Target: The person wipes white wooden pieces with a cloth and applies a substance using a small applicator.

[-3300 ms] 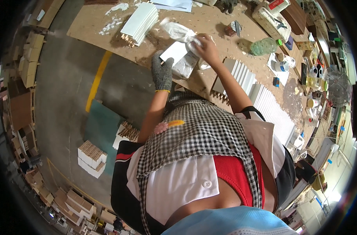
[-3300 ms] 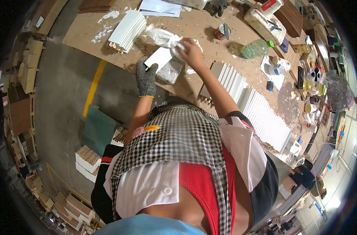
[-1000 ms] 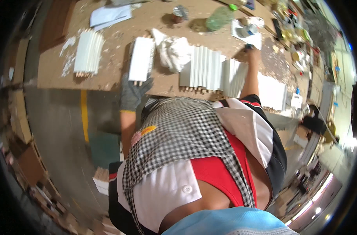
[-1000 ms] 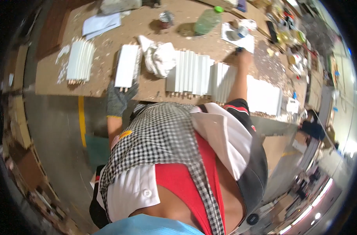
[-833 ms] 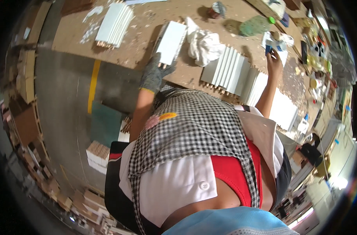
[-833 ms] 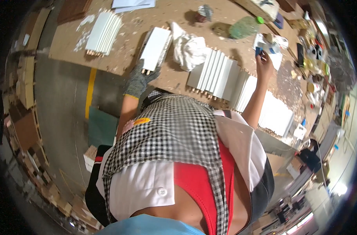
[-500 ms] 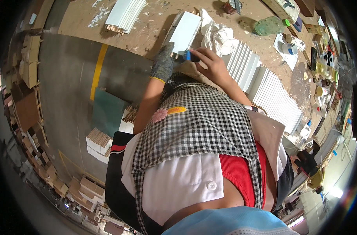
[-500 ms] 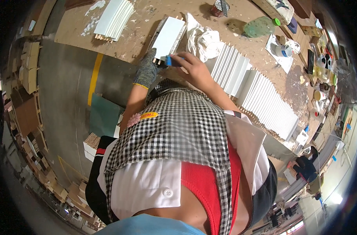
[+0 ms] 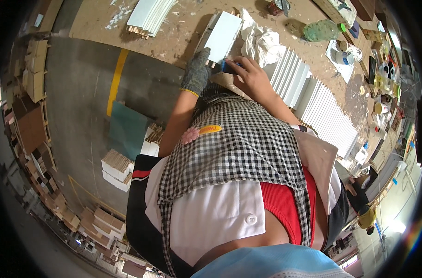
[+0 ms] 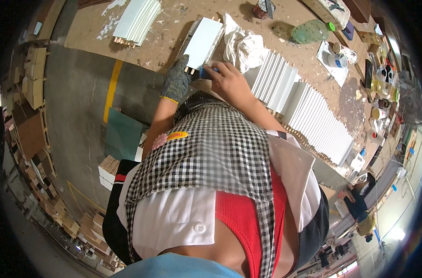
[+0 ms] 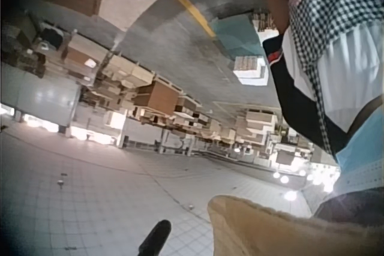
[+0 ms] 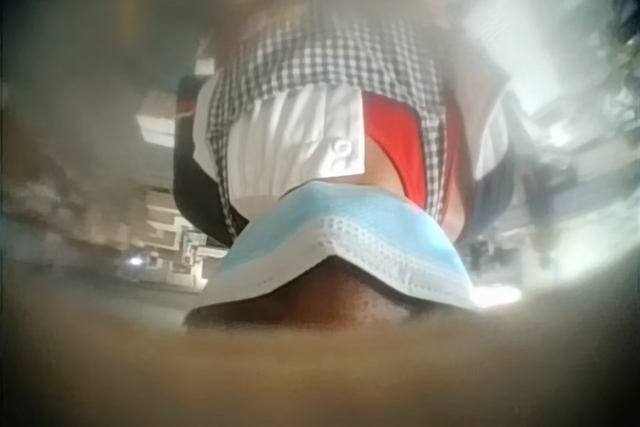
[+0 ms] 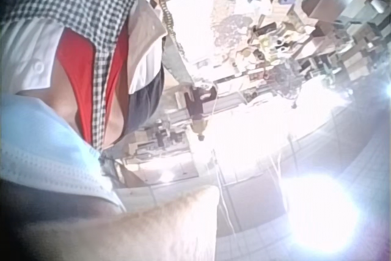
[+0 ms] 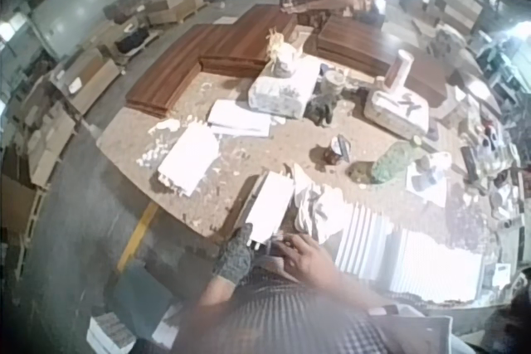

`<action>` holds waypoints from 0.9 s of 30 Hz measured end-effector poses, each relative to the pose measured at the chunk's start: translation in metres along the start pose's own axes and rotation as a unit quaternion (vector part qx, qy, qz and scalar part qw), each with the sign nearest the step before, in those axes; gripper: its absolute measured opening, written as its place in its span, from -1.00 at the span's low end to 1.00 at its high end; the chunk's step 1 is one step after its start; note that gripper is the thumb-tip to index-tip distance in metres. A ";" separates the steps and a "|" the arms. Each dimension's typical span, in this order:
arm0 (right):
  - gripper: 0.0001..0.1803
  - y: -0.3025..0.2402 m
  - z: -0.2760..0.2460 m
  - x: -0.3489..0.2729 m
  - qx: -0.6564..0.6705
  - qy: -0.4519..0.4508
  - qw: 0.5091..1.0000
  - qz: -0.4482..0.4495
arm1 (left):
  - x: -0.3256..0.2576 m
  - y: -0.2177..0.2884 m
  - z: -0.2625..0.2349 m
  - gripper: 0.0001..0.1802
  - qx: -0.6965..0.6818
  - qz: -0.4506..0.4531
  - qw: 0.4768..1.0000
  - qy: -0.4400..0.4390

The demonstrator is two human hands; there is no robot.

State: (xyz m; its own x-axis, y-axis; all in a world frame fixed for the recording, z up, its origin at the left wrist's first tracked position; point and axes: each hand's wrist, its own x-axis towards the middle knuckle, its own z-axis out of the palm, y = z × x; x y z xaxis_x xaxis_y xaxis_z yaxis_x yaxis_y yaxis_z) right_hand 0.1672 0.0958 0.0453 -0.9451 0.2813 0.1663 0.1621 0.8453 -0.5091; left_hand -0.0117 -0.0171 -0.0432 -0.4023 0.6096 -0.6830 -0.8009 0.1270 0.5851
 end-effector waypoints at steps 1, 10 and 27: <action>-0.40 0.005 -0.005 -0.008 -0.025 -0.018 0.999 0.024 | -0.006 0.003 0.009 -0.48 -0.044 -0.019 0.999 0.012; -0.48 0.123 -0.128 -0.114 0.191 0.106 0.892 0.395 | -0.020 -0.016 -0.010 -0.40 0.183 0.110 0.976 -0.051; -0.62 0.134 -0.107 -0.061 0.142 0.169 0.921 0.321 | -0.045 0.008 0.008 -0.48 -0.049 0.015 0.998 0.042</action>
State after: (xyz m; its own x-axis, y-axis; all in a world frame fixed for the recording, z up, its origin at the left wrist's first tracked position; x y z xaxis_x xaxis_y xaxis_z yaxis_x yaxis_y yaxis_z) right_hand 0.2768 0.2409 0.0576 -0.5299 0.8479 -0.0170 0.5308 0.3160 -0.7863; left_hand 0.0034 -0.0376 -0.0039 -0.4588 0.5445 -0.7021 -0.8257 0.0306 0.5633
